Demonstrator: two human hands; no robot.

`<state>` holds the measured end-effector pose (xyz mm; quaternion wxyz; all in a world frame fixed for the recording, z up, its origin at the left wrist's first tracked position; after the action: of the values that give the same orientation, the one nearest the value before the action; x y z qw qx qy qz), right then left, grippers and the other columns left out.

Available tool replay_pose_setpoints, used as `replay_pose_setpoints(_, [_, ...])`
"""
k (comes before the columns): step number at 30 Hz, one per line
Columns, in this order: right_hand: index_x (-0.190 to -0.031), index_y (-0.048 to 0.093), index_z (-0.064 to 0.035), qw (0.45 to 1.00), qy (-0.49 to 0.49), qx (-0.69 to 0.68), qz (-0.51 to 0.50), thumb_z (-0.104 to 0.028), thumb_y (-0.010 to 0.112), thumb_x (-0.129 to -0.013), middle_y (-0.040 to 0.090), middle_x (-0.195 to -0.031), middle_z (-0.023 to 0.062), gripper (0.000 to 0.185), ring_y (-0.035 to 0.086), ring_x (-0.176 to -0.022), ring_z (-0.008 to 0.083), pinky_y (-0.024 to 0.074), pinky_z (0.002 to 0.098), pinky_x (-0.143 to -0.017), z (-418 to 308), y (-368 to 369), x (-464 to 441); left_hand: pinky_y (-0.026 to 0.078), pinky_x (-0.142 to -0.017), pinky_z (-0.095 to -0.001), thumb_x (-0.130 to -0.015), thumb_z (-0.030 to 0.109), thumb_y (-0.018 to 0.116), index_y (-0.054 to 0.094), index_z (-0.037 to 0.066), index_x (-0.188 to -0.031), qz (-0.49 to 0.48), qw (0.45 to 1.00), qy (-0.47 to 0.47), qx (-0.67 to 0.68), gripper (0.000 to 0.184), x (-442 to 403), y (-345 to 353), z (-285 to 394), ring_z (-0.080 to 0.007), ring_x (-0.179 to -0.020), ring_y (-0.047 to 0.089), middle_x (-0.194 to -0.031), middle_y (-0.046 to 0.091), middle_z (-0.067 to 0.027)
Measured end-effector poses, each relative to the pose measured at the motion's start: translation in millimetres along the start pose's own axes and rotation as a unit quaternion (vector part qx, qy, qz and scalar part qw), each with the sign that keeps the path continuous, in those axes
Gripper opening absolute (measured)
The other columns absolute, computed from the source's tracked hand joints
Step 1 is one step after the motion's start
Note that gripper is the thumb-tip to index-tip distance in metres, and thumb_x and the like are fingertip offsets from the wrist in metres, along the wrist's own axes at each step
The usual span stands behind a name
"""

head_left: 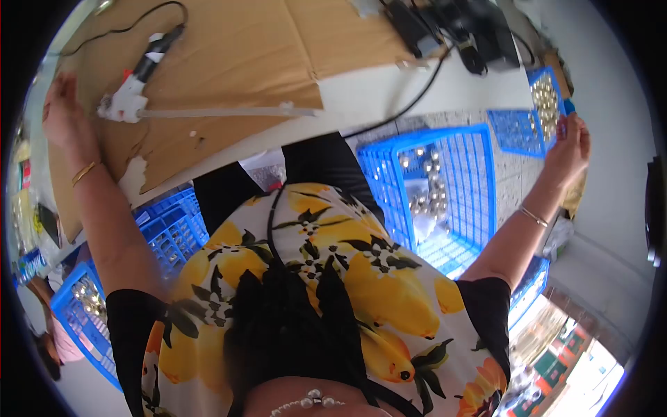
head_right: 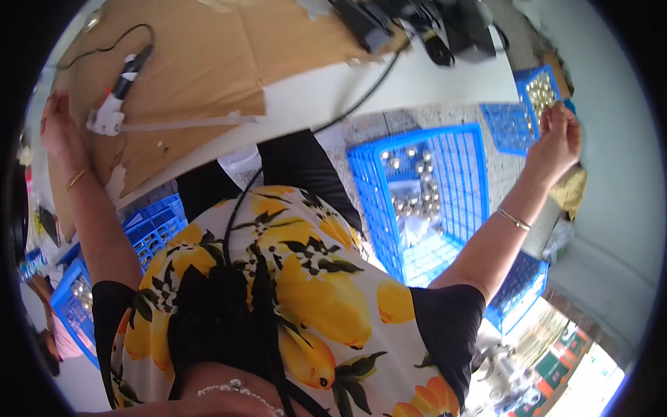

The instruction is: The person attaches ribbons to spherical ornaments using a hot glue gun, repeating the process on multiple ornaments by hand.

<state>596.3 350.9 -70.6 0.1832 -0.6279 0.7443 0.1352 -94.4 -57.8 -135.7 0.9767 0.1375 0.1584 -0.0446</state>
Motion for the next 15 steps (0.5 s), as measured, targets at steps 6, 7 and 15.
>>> replay_pose_setpoints(6, [-0.086, 0.061, 0.0013, 0.963, -0.175, -0.043, -0.202, -0.009, 0.062, -0.086, 0.06, -0.081, 0.0054, 0.01, 0.057, -0.078, 0.0137, 0.0474, 0.0258, -0.077, -133, 160, 14, 0.052, -0.077, -0.0316, -0.087, 0.01, 0.058, 0.061, -0.001, -0.085, 0.063, 0.998, 0.008, 0.012, 0.011, 7, -1, 2, -0.0186, -0.077, 0.062, -0.084, 0.063, -0.0105])
replay_pose_setpoints(7, [-0.086, 0.061, 0.001, 0.953, -0.202, -0.01, -0.223, -0.01, 0.06, -0.087, 0.06, -0.081, 0.0041, 0.011, 0.056, -0.077, 0.0132, 0.0461, 0.0262, -0.078, -153, 188, 28, 0.053, -0.073, -0.0299, -0.087, 0.011, 0.058, 0.061, 0.0, -0.085, 0.041, 0.999, 0.021, 0.019, 0.011, 0, -8, -5, -0.017, -0.074, 0.061, -0.082, 0.063, -0.0099])
replay_pose_setpoints(15, [-0.1, 0.061, 0.0048, 0.798, -0.302, -0.056, -0.519, -0.003, 0.057, -0.086, 0.063, -0.092, 0.006, 0.017, 0.058, -0.082, 0.0104, 0.0457, 0.022, -0.076, -204, 395, 115, 0.05, -0.06, -0.0233, -0.082, 0.001, 0.059, 0.061, -0.003, -0.084, 0.145, 0.985, -0.004, 0.098, 0.004, 28, 13, 8, -0.0123, -0.064, 0.059, -0.074, 0.063, -0.0076])
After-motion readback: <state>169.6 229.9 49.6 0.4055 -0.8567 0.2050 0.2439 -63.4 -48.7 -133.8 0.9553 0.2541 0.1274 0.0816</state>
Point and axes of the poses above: each hand's wrist, its own x-axis away from the middle knuckle, its own y-axis out of the palm, z = x × y, the point moved 6 cm from there along -x, towards the middle knuckle
